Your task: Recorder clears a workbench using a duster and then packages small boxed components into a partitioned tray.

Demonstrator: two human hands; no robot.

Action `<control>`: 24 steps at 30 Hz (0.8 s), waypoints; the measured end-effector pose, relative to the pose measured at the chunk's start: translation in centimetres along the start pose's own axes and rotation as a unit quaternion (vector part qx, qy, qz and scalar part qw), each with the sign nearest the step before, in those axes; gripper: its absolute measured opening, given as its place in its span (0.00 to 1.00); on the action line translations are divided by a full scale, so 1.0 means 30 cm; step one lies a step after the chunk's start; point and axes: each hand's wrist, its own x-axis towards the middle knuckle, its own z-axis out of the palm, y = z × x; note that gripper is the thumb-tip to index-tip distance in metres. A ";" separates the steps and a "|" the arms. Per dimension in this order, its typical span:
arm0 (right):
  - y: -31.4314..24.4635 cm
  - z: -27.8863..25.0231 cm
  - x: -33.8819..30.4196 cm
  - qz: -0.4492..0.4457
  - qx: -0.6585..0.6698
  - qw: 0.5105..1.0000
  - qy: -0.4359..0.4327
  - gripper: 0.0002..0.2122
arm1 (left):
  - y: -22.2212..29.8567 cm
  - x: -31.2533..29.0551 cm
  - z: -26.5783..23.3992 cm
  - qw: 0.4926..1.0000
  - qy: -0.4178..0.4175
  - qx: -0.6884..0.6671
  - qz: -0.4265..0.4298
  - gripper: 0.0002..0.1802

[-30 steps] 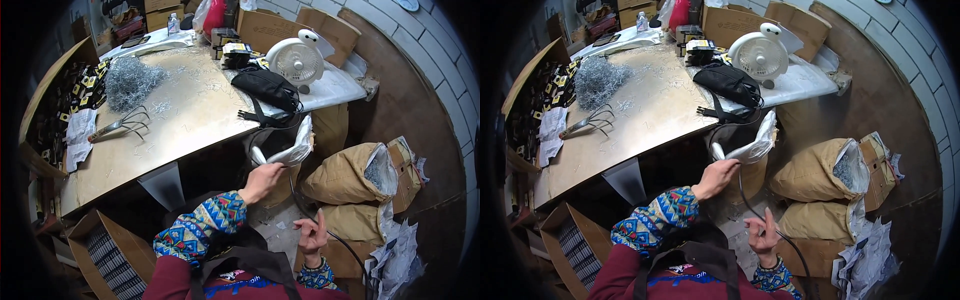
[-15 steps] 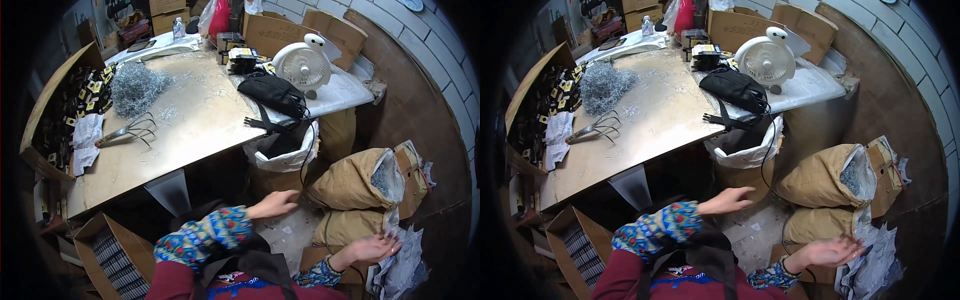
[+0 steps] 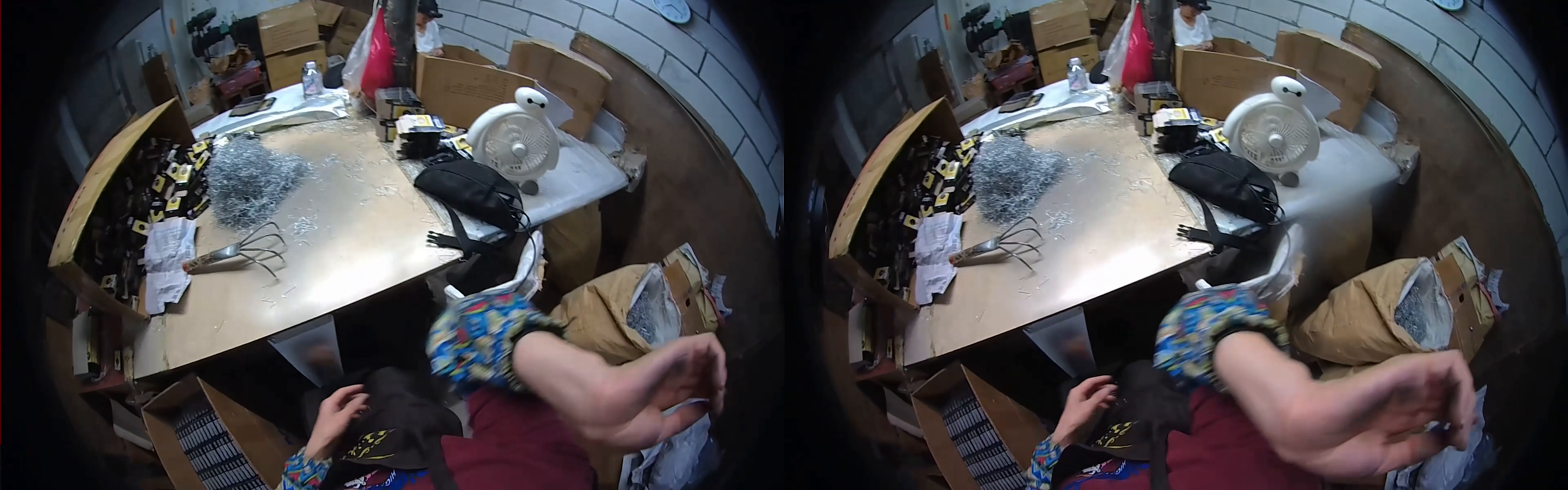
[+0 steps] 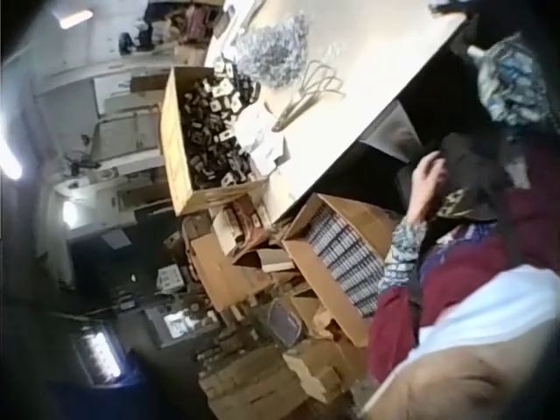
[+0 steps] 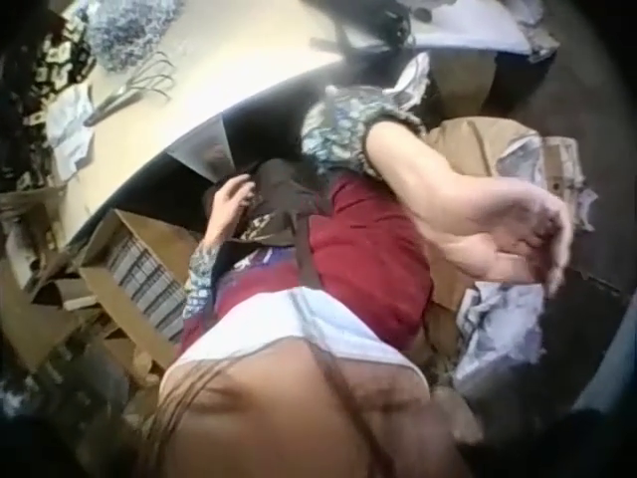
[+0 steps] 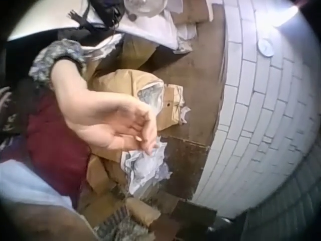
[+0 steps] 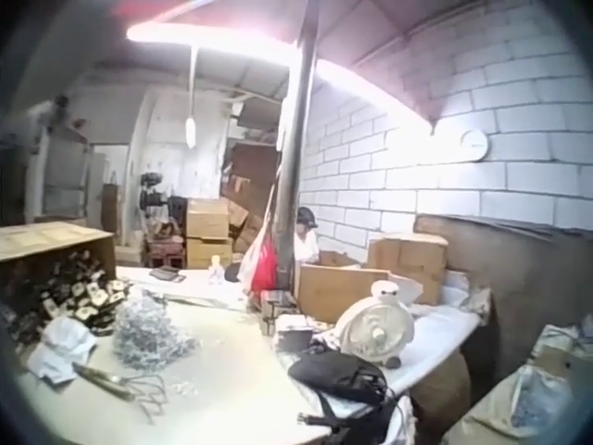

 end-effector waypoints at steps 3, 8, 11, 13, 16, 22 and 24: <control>0.045 -0.085 0.016 0.015 -0.021 0.996 -0.088 0.07 | -0.011 -0.112 -0.135 0.994 0.099 -0.038 -0.019 0.20; 0.012 -0.275 -0.124 0.126 -0.323 0.885 -0.312 0.13 | -0.065 -0.194 -0.363 0.988 0.149 -0.041 0.010 0.18; 0.005 -0.249 -0.339 0.278 -0.493 0.778 -0.271 0.14 | 0.058 -0.153 -0.478 0.987 0.119 0.003 0.105 0.18; 0.069 -0.171 -0.496 0.495 -0.514 0.598 -0.366 0.12 | 0.149 -0.158 -0.545 0.973 0.158 0.023 0.165 0.18; 0.203 -0.161 -0.824 0.580 -0.252 0.530 -0.565 0.12 | 0.233 -0.139 -0.689 0.942 0.264 0.019 0.204 0.17; 0.502 -0.187 -1.315 0.455 -0.130 0.450 -0.757 0.14 | 0.272 0.031 -1.103 0.844 0.485 0.062 0.219 0.15; 0.632 -0.163 -1.545 0.412 -0.116 0.457 -0.780 0.18 | 0.287 0.106 -1.224 0.814 0.524 0.085 0.235 0.14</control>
